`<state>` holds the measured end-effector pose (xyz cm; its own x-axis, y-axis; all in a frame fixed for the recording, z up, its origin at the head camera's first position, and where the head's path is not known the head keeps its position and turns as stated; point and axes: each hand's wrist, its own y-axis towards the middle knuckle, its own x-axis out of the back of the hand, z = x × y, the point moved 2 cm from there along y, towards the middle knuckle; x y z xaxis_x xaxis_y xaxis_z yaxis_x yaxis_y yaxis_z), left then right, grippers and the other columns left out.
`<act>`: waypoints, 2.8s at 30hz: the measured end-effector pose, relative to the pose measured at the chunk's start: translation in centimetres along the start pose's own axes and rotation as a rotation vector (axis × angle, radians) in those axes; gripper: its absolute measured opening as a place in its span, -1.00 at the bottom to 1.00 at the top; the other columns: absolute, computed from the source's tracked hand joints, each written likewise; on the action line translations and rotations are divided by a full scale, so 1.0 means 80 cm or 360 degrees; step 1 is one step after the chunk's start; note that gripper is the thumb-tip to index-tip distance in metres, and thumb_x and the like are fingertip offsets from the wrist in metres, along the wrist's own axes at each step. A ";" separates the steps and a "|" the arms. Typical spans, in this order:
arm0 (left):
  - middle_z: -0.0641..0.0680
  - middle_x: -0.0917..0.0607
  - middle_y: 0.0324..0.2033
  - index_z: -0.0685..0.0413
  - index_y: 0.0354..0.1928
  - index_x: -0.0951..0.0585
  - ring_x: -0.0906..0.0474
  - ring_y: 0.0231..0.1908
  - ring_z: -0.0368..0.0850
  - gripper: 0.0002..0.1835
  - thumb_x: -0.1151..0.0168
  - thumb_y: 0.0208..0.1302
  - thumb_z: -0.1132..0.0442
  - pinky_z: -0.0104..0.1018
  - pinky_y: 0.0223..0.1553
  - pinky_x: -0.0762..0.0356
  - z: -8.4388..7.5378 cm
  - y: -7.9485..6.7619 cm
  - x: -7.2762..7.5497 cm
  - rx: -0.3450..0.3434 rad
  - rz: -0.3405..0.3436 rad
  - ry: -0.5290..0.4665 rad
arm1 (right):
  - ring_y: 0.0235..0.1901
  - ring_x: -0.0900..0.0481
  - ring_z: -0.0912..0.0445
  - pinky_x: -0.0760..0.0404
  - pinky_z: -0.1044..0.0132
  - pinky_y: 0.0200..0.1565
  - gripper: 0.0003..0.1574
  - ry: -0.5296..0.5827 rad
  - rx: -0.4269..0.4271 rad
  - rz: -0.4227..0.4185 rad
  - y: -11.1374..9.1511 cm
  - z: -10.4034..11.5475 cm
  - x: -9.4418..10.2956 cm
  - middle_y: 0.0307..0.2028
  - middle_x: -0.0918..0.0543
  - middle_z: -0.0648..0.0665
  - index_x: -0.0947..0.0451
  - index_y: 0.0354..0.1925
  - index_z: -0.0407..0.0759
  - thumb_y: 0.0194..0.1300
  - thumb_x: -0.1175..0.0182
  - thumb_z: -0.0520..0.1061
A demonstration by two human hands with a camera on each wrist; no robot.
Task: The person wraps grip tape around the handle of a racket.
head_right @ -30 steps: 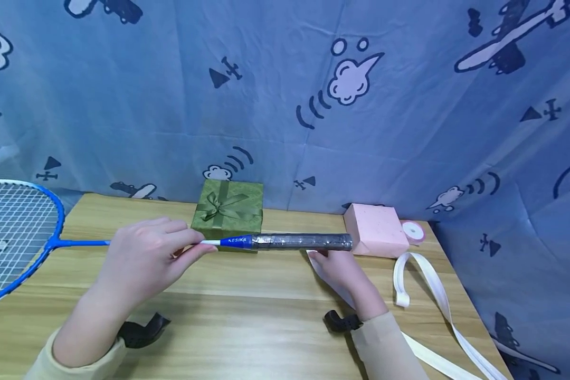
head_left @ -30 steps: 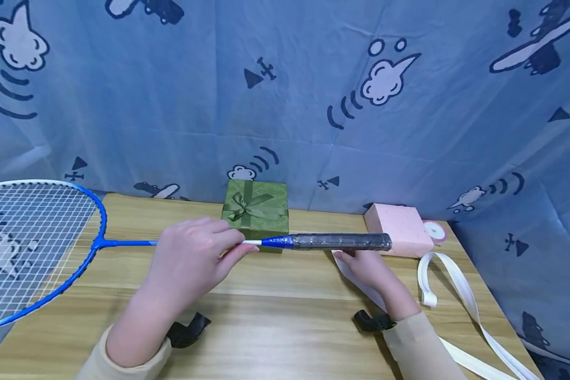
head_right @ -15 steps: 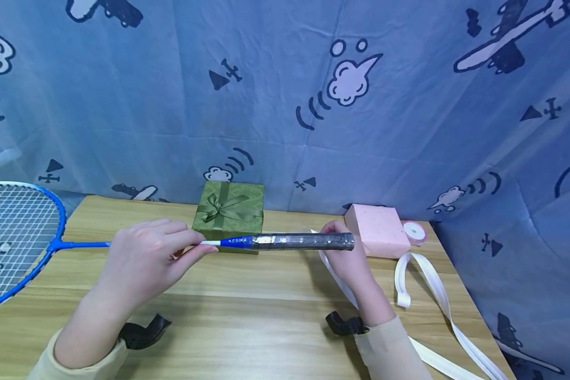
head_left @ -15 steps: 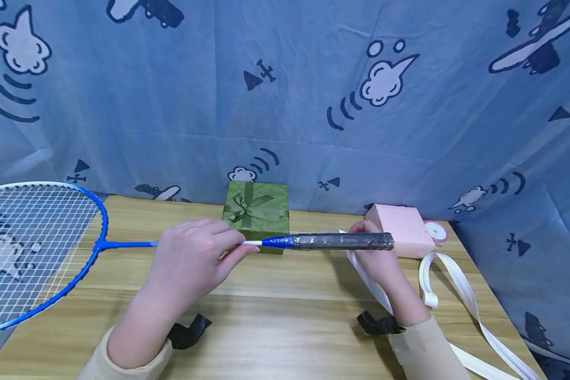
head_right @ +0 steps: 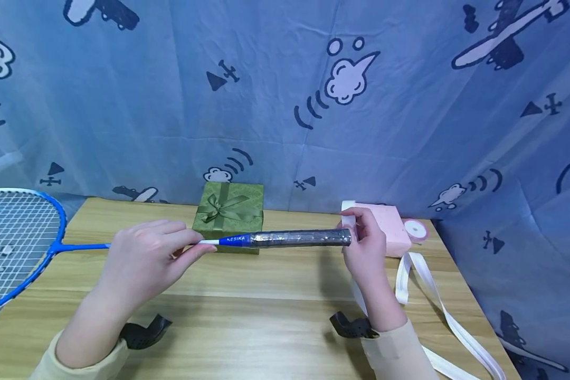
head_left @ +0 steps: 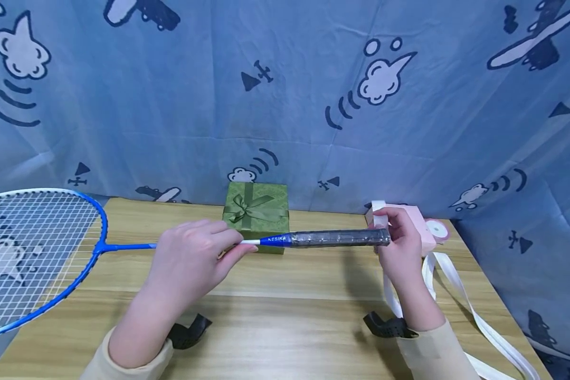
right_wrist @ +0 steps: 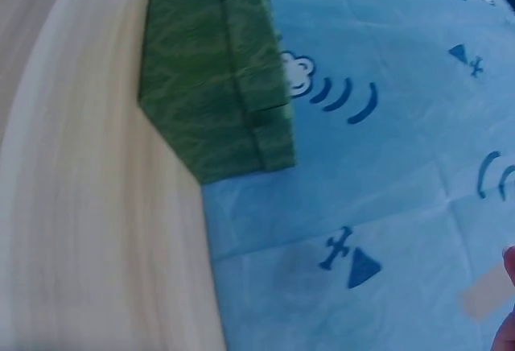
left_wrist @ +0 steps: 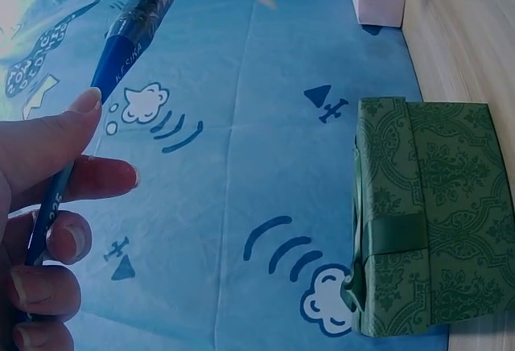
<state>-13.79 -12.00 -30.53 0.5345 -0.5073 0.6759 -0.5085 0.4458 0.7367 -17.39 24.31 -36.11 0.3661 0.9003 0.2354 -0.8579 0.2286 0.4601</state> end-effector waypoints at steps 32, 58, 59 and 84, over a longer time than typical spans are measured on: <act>-0.21 -0.51 -0.60 -0.19 -0.46 -0.74 -0.40 -0.66 -0.29 -0.76 -0.45 0.25 -0.10 -0.43 -0.68 -0.19 -0.003 0.000 -0.009 0.0055 0.0102 -0.0010 | -0.68 -0.56 0.18 -0.59 0.50 -0.53 -0.79 0.0467 0.0496 -0.0085 -0.029 0.084 0.010 -0.19 -0.79 -0.19 -0.60 -0.08 -0.68 0.34 -0.13 -0.56; -0.19 -0.50 -0.60 -0.17 -0.44 -0.73 -0.40 -0.64 -0.27 -0.76 -0.41 0.29 -0.10 -0.40 -0.67 -0.23 -0.011 0.003 -0.010 0.0016 0.0047 -0.0022 | -0.57 -0.74 0.17 -0.67 0.40 -0.50 -0.64 0.0508 0.0513 0.0269 -0.050 0.088 -0.018 0.01 -0.78 -0.21 -0.59 0.05 -0.62 0.33 -0.05 -0.63; -0.19 -0.50 -0.59 -0.17 -0.44 -0.74 -0.40 -0.64 -0.26 -0.76 -0.41 0.29 -0.09 -0.40 -0.67 -0.24 -0.011 0.002 -0.010 0.0015 0.0047 -0.0022 | -0.56 -0.74 0.17 -0.68 0.39 -0.49 -0.64 0.0503 0.0513 0.0277 -0.051 0.088 -0.019 0.01 -0.78 -0.21 -0.59 0.05 -0.61 0.33 -0.06 -0.63; -0.21 -0.53 -0.61 -0.17 -0.48 -0.70 -0.40 -0.66 -0.23 -0.76 -0.42 0.30 -0.04 -0.40 -0.68 -0.27 -0.024 0.001 -0.022 -0.0034 0.0059 -0.0060 | -0.45 -0.80 0.08 -0.75 0.24 -0.42 -0.52 0.0307 0.0449 0.0551 -0.065 0.095 -0.043 0.11 -0.67 -0.25 -0.61 0.16 -0.43 0.33 -0.12 -0.62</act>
<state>-13.50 -9.66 -31.63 0.4897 -0.5174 0.7018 -0.5126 0.4802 0.7118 -11.49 17.18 -32.82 -0.0196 0.9640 0.2650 -0.7767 -0.1816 0.6031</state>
